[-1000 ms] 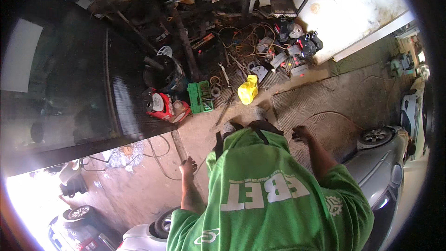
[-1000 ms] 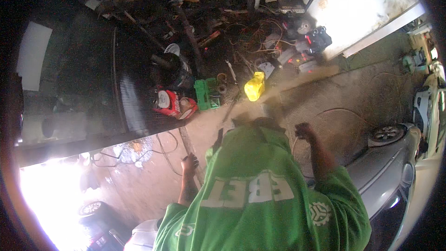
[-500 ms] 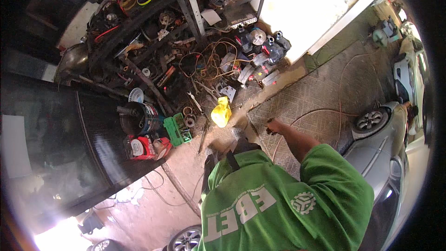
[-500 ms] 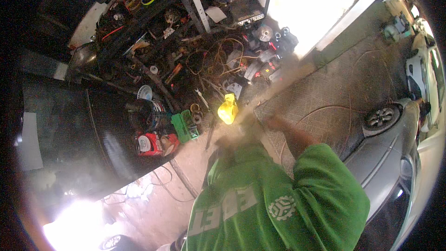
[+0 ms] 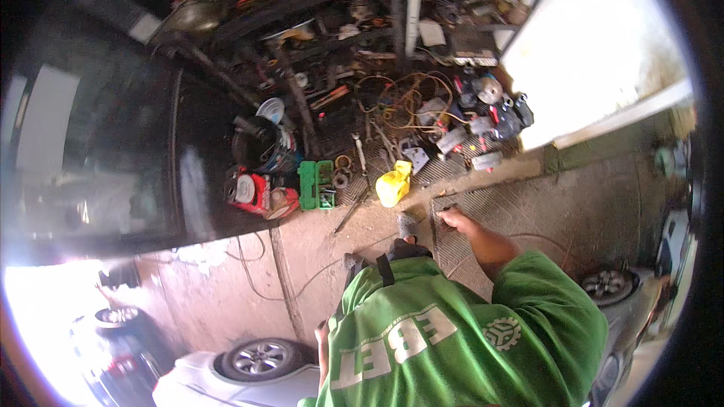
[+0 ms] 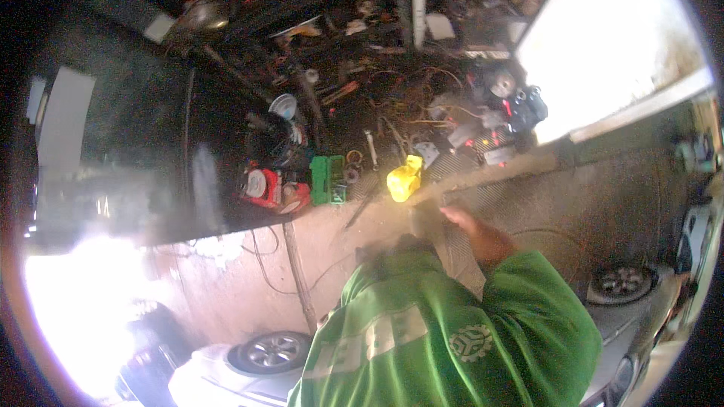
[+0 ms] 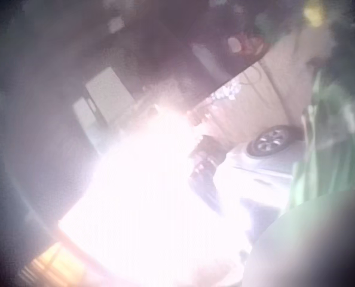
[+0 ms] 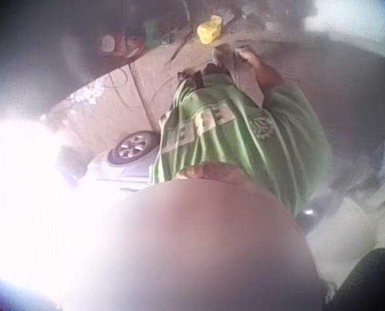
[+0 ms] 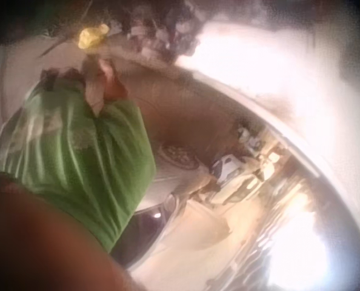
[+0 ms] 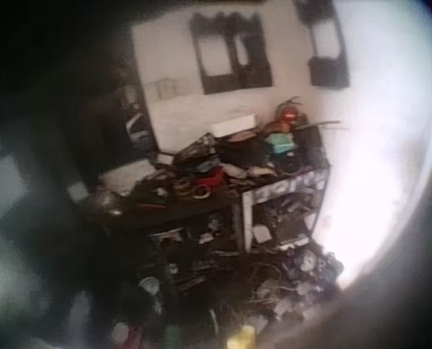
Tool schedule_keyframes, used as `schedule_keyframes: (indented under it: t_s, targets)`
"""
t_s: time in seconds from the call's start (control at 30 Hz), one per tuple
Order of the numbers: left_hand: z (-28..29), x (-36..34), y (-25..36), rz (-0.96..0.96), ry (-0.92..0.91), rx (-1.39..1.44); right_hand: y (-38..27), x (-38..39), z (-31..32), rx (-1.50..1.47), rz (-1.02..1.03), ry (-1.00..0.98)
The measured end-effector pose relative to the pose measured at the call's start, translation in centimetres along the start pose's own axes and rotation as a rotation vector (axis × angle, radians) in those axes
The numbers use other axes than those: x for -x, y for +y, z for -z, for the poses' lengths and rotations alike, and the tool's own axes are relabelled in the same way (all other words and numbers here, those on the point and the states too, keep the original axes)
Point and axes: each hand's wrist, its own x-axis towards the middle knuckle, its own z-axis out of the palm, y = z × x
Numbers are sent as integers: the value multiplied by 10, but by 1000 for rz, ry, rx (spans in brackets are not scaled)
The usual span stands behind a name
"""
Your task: The person uses a hammer to strike a brake assembly clamped in a vise, repeatedly adjusting the part between strikes. After finishing, the person carries the brake assembly across the garage and places it on a scooter.
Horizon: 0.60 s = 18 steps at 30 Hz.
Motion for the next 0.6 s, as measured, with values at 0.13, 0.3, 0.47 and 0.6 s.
schedule_keyframes:
  t_s: [0.13, 0.3, 0.47, 0.6]
  targets:
    - [-5, 6, -9, 93, -7, 57, -33, -29, -17, 82, 87, 19]
    - [14, 4, -40, 86, 10, 16, -42, -37, -46, 448, 64, 73]
    - [49, 11, -104, 253, -15, 292, -62, 12, -128, 413, 3, -10]
    - [91, 31, -138, 403, 41, 565, -67, 41, -179, 685, 123, -61]
